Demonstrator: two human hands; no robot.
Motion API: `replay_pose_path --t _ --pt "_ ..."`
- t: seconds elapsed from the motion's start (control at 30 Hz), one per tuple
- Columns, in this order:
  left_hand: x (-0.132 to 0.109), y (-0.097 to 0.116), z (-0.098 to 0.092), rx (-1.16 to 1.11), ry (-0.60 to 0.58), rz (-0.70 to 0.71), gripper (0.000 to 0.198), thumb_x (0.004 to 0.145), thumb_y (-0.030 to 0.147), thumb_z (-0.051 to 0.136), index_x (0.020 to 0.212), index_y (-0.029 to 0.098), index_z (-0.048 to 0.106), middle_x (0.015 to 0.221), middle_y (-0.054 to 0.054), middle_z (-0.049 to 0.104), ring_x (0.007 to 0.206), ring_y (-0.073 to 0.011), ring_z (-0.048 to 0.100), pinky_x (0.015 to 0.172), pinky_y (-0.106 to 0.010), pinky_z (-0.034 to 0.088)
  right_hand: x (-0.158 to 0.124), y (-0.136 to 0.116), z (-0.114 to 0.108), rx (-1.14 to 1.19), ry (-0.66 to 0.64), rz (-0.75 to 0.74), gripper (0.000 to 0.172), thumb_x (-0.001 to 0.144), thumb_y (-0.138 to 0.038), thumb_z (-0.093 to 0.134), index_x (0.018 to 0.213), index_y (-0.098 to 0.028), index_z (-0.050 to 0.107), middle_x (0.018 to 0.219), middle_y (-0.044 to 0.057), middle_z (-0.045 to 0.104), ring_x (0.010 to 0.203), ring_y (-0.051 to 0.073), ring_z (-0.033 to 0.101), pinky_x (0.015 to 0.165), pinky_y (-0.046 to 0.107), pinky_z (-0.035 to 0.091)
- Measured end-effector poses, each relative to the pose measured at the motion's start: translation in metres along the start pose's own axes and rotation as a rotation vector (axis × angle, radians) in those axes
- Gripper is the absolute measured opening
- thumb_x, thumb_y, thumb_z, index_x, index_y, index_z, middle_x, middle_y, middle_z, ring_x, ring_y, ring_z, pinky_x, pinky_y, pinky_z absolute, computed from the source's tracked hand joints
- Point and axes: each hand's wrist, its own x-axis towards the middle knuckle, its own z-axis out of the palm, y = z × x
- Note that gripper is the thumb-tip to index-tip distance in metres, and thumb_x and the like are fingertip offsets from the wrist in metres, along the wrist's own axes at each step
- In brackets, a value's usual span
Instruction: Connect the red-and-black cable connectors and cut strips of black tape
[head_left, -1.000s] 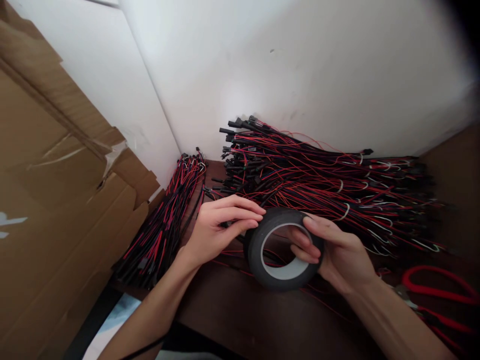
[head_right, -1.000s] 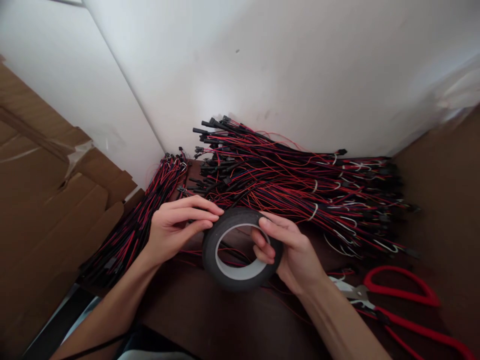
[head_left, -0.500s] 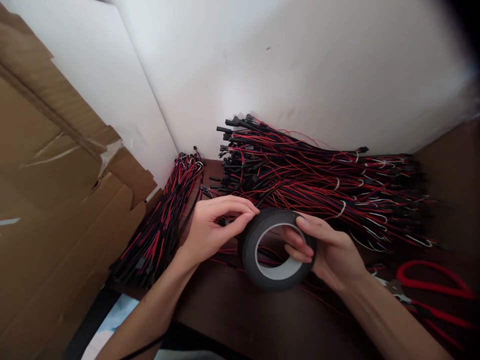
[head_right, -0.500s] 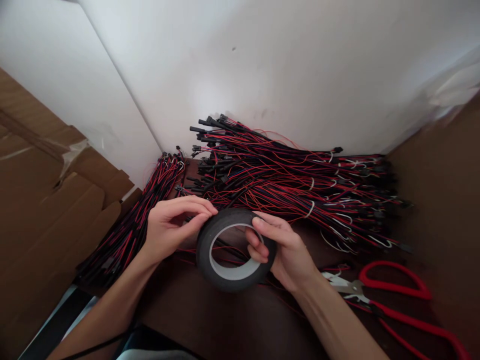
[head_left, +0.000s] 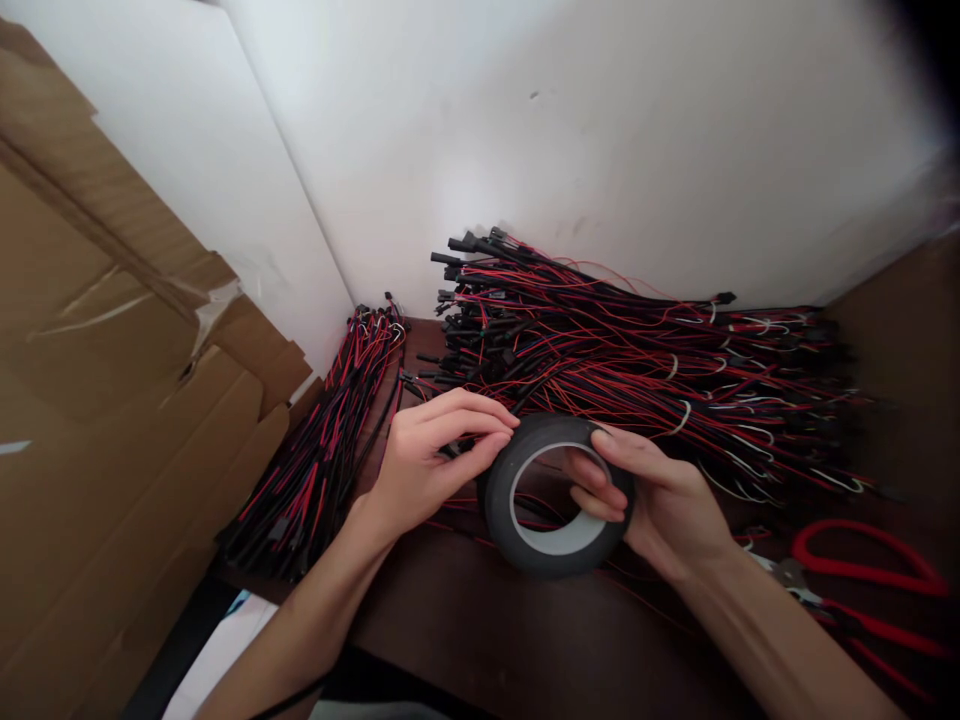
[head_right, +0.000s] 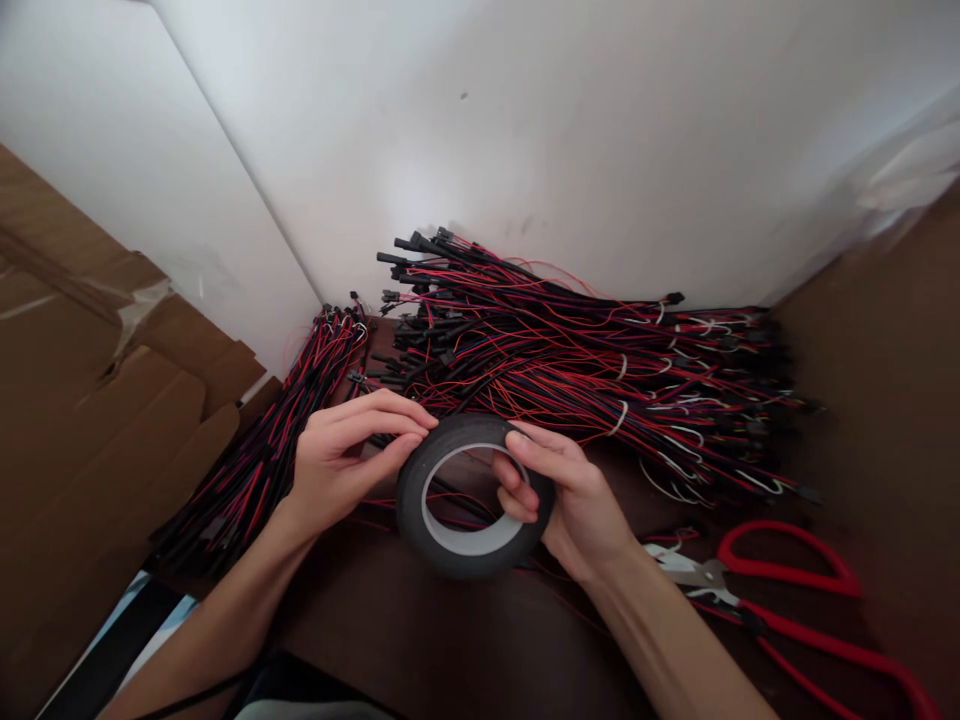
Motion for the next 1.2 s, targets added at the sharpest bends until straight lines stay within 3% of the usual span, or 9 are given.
replay_pose_path --t 0.13,0.27,0.43,0.67,1.2 --pt "0.0 0.002 0.0 -0.055 0.039 -0.068 0.008 0.084 0.009 0.064 0.082 0.012 0.071 0.083 -0.008 0.074 0.079 -0.0144 0.069 0.075 -0.025 0.057 -0.001 0.001 0.003 0.019 -0.02 0.015 0.024 0.077 -0.029 0.071 0.064 -0.014 0.057 0.056 -0.002 0.046 0.042 0.002 0.025 0.037 0.016 0.021" --pt "0.0 0.004 -0.003 -0.187 0.017 -0.174 0.01 0.086 0.011 0.063 0.087 0.015 0.072 0.093 -0.007 0.075 0.086 -0.0154 0.07 0.076 -0.025 0.058 -0.001 0.0 0.005 0.037 -0.054 -0.009 0.025 0.077 -0.029 0.07 0.063 -0.014 0.056 0.055 -0.003 0.045 0.042 0.003 0.024 0.037 0.017 0.021" --pt "0.001 0.003 -0.006 -0.177 -0.041 -0.124 0.007 0.083 0.012 0.068 0.087 0.016 0.073 0.098 -0.009 0.074 0.091 -0.018 0.069 0.083 -0.031 0.057 0.0 -0.001 0.001 0.045 -0.025 -0.028 0.025 0.077 -0.028 0.071 0.063 -0.015 0.055 0.055 -0.003 0.045 0.043 0.003 0.026 0.038 0.016 0.023" --pt "0.001 0.0 -0.002 -0.144 -0.008 -0.13 0.007 0.084 0.01 0.067 0.079 0.013 0.07 0.089 -0.009 0.073 0.081 -0.0149 0.068 0.071 -0.026 0.055 -0.003 0.0 0.002 0.044 0.01 -0.007 0.025 0.078 -0.027 0.07 0.063 -0.015 0.055 0.058 -0.003 0.045 0.045 0.003 0.026 0.039 0.015 0.026" --pt "-0.005 -0.003 0.006 -0.017 -0.095 -0.122 0.015 0.096 0.015 0.047 0.081 0.016 0.05 0.093 -0.009 0.062 0.089 -0.0151 0.058 0.081 -0.027 0.046 0.0 0.007 0.0 0.095 0.007 0.055 0.03 0.075 -0.027 0.073 0.059 -0.015 0.05 0.055 -0.005 0.04 0.043 0.003 0.024 0.036 0.014 0.026"
